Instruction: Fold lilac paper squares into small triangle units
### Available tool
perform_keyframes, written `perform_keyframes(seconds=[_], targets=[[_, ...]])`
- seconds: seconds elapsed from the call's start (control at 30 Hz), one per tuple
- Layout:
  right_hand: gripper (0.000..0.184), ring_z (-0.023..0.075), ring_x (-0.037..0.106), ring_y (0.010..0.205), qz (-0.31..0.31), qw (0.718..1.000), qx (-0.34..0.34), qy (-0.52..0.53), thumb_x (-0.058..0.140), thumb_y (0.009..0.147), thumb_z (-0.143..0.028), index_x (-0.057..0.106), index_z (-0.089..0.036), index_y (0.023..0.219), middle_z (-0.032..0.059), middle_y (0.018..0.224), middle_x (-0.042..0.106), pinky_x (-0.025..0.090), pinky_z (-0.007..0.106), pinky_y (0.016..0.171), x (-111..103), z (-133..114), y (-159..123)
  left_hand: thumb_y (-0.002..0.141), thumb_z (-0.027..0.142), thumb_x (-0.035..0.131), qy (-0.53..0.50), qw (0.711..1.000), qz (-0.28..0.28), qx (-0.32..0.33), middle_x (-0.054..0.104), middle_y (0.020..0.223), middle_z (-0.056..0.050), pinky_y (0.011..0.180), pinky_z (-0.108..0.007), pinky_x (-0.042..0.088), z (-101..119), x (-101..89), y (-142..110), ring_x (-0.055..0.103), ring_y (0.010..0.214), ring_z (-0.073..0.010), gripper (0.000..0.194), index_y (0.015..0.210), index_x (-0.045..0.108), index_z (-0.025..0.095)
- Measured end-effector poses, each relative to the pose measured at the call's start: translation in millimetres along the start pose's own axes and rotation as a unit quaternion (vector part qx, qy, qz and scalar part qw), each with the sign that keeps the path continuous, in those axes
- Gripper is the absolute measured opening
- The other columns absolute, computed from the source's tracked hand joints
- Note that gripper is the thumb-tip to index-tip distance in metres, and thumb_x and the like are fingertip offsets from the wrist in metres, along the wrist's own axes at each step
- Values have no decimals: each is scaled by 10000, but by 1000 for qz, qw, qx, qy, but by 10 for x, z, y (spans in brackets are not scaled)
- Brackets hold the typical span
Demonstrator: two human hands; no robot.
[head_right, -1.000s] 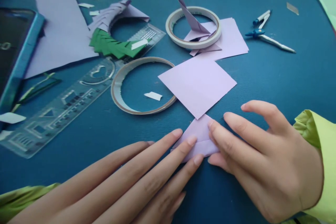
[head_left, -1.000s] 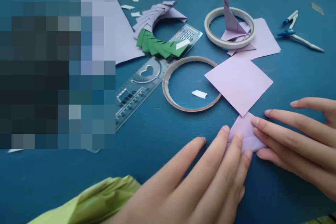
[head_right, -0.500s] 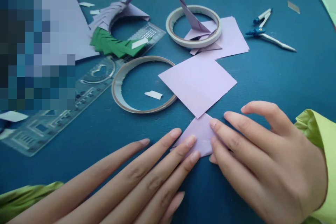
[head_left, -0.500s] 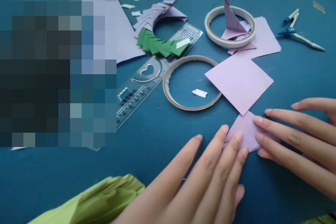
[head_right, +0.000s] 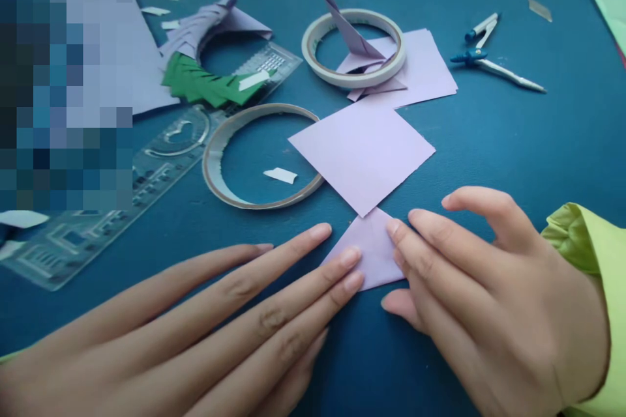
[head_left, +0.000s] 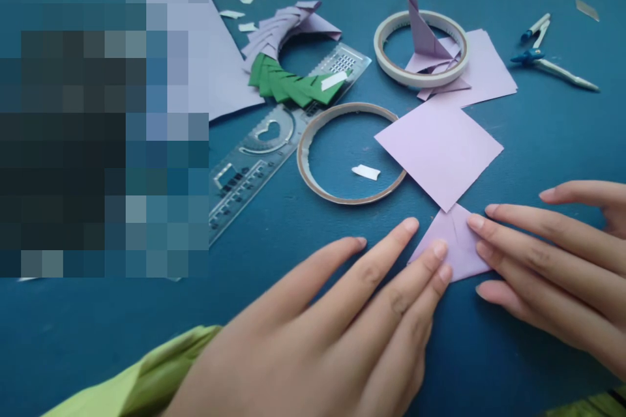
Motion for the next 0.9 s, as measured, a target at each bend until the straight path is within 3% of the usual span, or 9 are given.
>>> perform_keyframes(seconds=[0.17, 0.27, 0.4, 0.53, 0.77, 0.9], targets=[[77, 118, 625, 822, 91, 990, 67, 88, 561, 925, -147, 638, -149, 932, -21, 910, 728, 424, 356, 887, -117, 33, 52, 953, 168, 328, -51, 998, -21, -11, 567, 1346, 9, 984, -400, 350, -87, -9, 35, 513, 1237, -216, 361, 1146, 631, 207], [74, 95, 631, 740, 114, 987, 61, 95, 588, 907, -165, 643, -211, 886, -62, 890, 732, 439, 326, 865, -141, 27, 50, 918, 136, 351, -64, 997, -21, -24, 578, 1330, -16, 959, -421, 380, -112, -16, 50, 510, 1233, -237, 369, 1120, 648, 222], [172, 135, 593, 1043, 73, 994, -26, 76, 518, 952, -240, 643, -232, 1070, -66, 1124, 692, 373, 383, 1000, -48, -2, 35, 902, 121, 373, -101, 992, -15, -76, 573, 1313, -63, 934, -468, 415, -171, -44, 67, 502, 1236, -280, 362, 1083, 663, 242], [286, 212, 369, 1351, 30, 996, -76, 34, 434, 993, -301, 577, -199, 1218, -1, 1387, 525, 301, 485, 1066, 61, -5, 42, 884, 96, 388, -138, 986, -14, -92, 549, 1323, -64, 925, -496, 423, -208, -56, 92, 504, 1220, -287, 346, 1020, 673, 238], [404, 288, 223, 1430, -52, 996, -51, 56, 440, 947, -520, 533, -302, 1274, 23, 1552, 255, 193, 564, 1108, 170, 11, 114, 888, 103, 363, -129, 989, 2, -72, 561, 1293, -98, 899, -477, 439, -199, -68, 93, 498, 1224, -298, 348, 1014, 667, 217], [384, 285, 262, 1416, -37, 997, -49, 45, 400, 971, -481, 569, -249, 1227, 15, 1502, 368, 182, 553, 1134, 90, -2, 93, 884, 93, 366, -128, 989, -2, -74, 541, 1320, -104, 906, -505, 425, -203, -38, 97, 495, 1224, -313, 348, 1051, 646, 215]])
Point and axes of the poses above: each hand's wrist, its own y-axis towards the middle knuckle, its own x-axis out of the palm, z = x × y, the point moved 6 cm from there along y, towards the middle knuckle
